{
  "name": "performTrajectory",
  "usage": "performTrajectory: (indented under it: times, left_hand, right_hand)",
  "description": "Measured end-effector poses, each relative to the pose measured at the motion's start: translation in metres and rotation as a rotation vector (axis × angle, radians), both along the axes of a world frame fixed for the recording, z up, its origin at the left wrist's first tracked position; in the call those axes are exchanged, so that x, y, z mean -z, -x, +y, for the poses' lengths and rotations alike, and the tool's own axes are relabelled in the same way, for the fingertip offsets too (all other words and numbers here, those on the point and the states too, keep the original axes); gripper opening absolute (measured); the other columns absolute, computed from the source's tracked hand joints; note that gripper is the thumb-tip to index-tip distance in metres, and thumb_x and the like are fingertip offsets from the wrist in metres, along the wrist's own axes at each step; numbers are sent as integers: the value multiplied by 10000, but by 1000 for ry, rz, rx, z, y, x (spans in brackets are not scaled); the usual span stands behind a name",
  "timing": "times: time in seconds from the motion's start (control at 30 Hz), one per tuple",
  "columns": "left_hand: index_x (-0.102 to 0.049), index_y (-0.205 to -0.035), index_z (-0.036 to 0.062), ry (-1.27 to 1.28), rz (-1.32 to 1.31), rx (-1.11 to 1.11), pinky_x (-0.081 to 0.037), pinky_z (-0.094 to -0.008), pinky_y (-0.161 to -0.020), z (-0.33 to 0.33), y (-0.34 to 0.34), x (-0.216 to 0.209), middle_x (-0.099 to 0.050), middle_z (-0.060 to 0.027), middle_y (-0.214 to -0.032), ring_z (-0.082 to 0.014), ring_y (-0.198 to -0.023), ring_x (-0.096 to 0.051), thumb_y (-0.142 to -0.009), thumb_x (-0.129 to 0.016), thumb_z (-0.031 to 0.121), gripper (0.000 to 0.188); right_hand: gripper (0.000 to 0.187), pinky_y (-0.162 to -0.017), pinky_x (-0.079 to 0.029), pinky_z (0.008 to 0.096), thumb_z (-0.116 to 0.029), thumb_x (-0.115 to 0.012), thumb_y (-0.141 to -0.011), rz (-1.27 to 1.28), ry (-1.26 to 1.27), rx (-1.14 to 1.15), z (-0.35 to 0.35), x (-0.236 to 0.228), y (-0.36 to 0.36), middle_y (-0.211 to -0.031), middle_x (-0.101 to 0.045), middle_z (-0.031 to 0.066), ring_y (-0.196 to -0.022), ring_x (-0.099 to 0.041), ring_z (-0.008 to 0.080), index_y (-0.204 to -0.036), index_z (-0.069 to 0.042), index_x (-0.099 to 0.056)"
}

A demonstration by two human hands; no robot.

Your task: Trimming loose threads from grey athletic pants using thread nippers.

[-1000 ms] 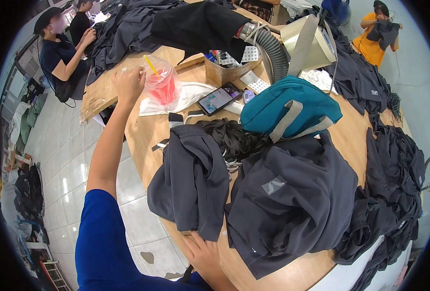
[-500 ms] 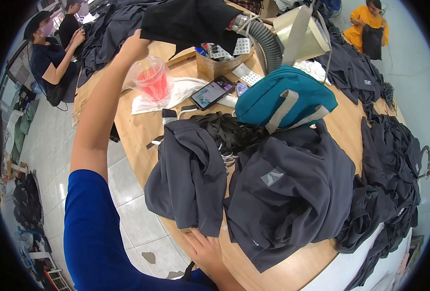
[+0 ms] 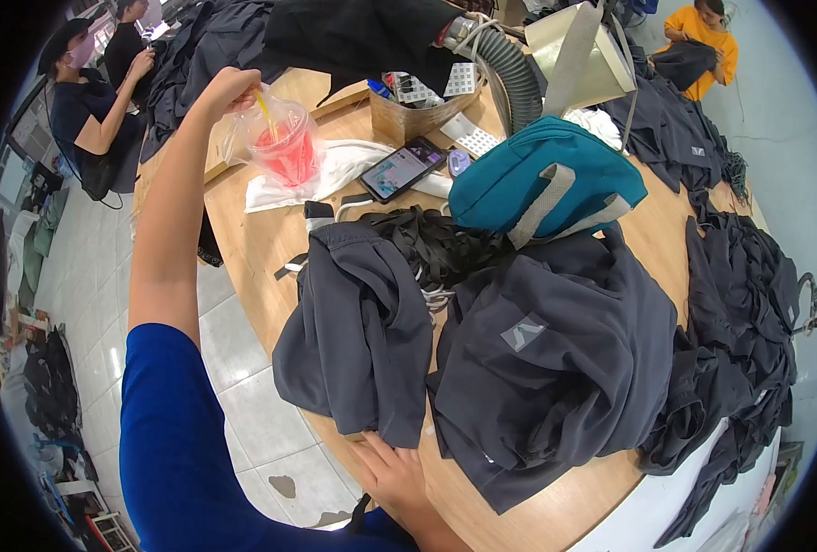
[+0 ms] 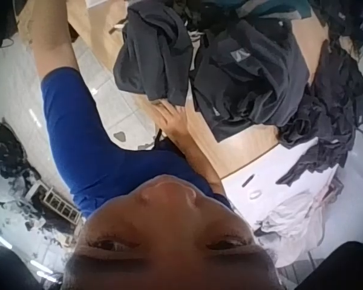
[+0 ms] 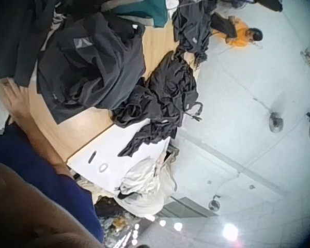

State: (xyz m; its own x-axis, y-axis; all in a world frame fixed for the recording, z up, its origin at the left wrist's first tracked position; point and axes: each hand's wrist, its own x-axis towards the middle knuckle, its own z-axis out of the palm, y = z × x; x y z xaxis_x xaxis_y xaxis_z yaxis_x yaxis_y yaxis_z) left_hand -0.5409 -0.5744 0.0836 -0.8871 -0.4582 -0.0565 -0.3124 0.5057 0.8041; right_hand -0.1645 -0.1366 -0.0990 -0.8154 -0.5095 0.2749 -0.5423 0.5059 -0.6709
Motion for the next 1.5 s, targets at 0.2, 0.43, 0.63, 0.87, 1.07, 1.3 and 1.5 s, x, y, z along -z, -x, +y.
performTrajectory:
  times: [0.2,0.43,0.63,0.87,1.07,1.3,1.5]
  left_hand:
    - [-639,-866,-26,-306,-36,-66,-548,-220,-655,-2,-13,-4,-621,-60,-775,-99,-620,-595,-787,-574,71,141]
    - [-604,-1078,-57,-509,76,-23,-549,-201,-751,-20,-19,19,-653,-116,-928,-130,-807,-655,-862,-558,19,234]
    - [-621,-1008,-7,-929,305,-148,-541,-244,-785,4,-32,37,-656,-101,-914,-171,-852,-640,-818,-673,115,232]
    - [-635,-928,92,-935,351,-378,-477,-242,-681,17,-26,40,-641,-21,-949,-183,-843,-618,-805,-710,244,209]
    - [-646,-902,97,-1142,346,-345,-471,-218,-693,17,-30,48,-663,-7,-901,-138,-793,-609,-849,-650,211,126]
    - [-655,-951,73,-852,389,-335,-476,-176,-628,1,-15,69,-659,-26,-868,-86,-663,-580,-840,-653,149,134]
    - [-653,-1057,96,-104,425,-302,-505,-234,-625,27,-29,75,-678,-93,-842,-152,-720,-641,-826,-642,170,243]
  right_hand:
    - [260,-835,-415,364,-53,-589,-690,-16,-12,3,1,1,-1,-1041,-623,50,-918,-551,254,-918,-112,-698]
    - [238,-835,-419,352,-78,-603,-700,12,-13,1,0,-1,0,-1063,-625,24,-901,-561,242,-915,-124,-693]
    - [241,-816,-419,363,-48,-594,-687,-3,20,16,1,1,1,-1032,-628,30,-891,-557,254,-898,-112,-691]
    - [224,-818,-423,335,-105,-606,-730,13,-24,1,0,-1,1,-1069,-627,24,-887,-573,225,-934,-129,-693]
    - [239,-816,-424,332,-100,-599,-725,7,-35,11,2,0,1,-1074,-625,11,-881,-567,216,-941,-138,-693]
    - [232,-809,-419,353,-58,-589,-696,0,16,11,0,-1,1,-1039,-626,28,-880,-554,252,-898,-115,-688]
    - [228,-801,-422,352,-66,-599,-695,-1,12,19,2,0,3,-1036,-628,20,-866,-557,245,-900,-117,-685]
